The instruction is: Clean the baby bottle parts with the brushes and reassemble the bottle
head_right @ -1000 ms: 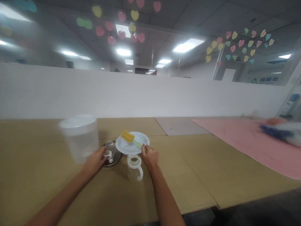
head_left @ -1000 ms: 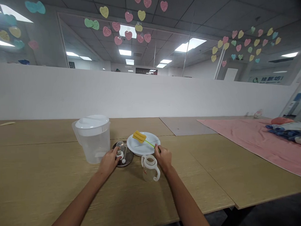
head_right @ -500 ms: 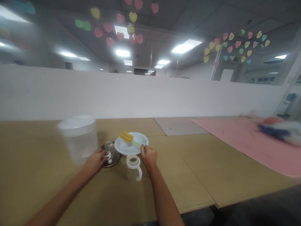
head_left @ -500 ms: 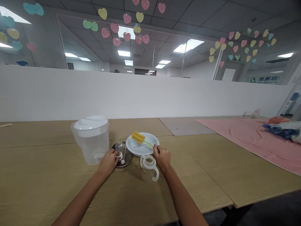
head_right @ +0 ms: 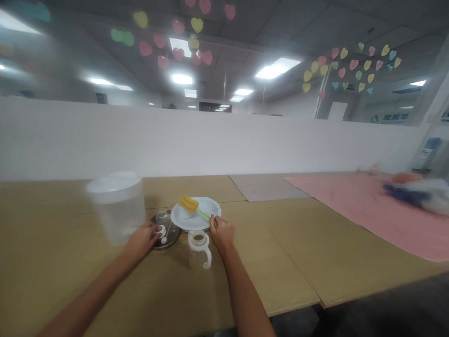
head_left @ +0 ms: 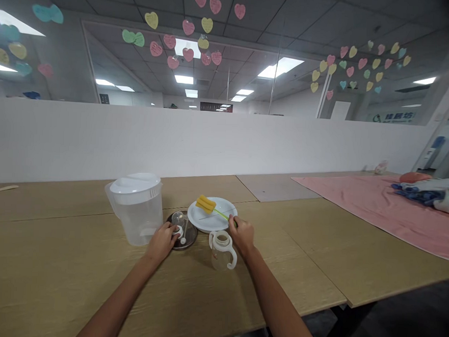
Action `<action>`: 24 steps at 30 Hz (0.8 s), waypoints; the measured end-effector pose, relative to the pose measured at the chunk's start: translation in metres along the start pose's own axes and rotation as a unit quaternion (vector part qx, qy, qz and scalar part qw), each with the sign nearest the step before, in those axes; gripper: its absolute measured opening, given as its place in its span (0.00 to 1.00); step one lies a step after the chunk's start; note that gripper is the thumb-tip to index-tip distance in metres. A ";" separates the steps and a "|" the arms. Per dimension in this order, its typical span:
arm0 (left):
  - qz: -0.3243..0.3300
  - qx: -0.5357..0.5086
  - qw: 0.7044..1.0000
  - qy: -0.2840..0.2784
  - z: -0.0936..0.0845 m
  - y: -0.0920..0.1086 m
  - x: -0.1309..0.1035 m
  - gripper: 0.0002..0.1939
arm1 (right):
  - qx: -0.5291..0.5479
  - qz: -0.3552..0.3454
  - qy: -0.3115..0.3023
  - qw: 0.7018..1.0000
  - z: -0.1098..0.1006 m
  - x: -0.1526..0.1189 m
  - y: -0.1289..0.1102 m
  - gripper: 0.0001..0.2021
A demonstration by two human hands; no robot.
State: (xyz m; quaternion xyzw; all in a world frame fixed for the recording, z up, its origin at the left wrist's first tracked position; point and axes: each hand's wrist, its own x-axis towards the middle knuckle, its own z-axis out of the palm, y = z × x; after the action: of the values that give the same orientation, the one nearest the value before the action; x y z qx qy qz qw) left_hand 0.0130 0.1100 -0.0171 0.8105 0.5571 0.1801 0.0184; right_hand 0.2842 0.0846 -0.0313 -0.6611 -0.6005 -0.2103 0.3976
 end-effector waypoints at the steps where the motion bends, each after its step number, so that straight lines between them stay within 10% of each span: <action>1: 0.000 0.000 1.000 -0.002 0.000 0.000 0.000 0.13 | 0.000 -0.001 0.000 1.000 0.000 0.000 0.000 0.26; 24: -0.014 0.002 1.000 0.009 -0.002 0.004 -0.001 0.10 | 0.002 -0.004 0.013 1.000 0.000 0.000 0.001 0.26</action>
State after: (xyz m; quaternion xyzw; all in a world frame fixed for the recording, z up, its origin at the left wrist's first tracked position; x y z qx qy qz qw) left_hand 0.0154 0.1076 -0.0140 0.8010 0.5689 0.1860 0.0146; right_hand 0.2847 0.0848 -0.0314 -0.6550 -0.5986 -0.2188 0.4059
